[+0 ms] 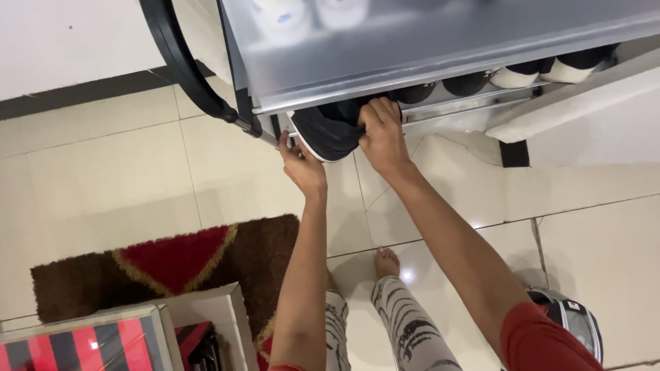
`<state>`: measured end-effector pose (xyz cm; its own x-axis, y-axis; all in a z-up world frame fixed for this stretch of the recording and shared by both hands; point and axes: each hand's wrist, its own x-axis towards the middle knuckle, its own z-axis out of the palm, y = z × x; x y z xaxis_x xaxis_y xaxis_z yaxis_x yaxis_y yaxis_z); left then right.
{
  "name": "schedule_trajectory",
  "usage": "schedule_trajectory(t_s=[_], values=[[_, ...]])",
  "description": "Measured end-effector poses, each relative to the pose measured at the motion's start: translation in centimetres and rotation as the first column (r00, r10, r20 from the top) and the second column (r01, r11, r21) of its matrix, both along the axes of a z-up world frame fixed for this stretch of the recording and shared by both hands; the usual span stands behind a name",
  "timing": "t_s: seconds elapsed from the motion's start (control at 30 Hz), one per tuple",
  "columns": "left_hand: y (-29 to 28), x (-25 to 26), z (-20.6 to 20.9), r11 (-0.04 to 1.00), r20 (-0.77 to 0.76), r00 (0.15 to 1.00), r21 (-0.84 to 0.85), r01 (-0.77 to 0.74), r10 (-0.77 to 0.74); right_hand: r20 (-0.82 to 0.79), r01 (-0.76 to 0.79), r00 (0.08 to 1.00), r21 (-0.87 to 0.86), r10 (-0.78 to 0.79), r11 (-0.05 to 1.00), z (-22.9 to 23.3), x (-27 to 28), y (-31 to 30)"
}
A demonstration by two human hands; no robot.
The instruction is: Cleaning a shoe rack with a duster and organizing shoes into it
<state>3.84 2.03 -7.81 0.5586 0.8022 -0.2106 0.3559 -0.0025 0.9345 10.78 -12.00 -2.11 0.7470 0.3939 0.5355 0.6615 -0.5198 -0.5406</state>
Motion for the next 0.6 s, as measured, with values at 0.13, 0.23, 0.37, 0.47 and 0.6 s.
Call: schedule_trajectory(t_s=[0.13,0.23,0.37,0.47,0.6], values=[[0.8,0.0,-3.6,0.979,-0.012,0.995,0.177,0.096,-0.096,-0.001,0.026,1.000,-0.009,-0.026,1.000,-1.0,0.0,-0.6],[2.1,0.8,-5.1,0.819,-0.107,0.981,0.541,0.192,-0.160,0.008,0.019,1.000,0.016,-0.019,1.000,-1.1,-0.1,-0.9],[4.0,2.7,-9.2,0.938,-0.104,0.978,0.282,0.204,-0.181,0.004,0.037,0.999,0.033,-0.037,0.999,-1.1,-0.1,-0.9],[4.2,3.3,-11.0,0.978,0.191,0.973,-0.139,0.156,-0.128,0.007,0.044,0.999,0.042,-0.045,0.998,-1.1,-0.2,-0.8],[3.4,3.0,-11.2,0.916,0.377,0.926,-0.374,0.146,0.006,0.012,0.034,0.999,0.060,-0.035,0.998,-1.2,-0.2,-0.4]])
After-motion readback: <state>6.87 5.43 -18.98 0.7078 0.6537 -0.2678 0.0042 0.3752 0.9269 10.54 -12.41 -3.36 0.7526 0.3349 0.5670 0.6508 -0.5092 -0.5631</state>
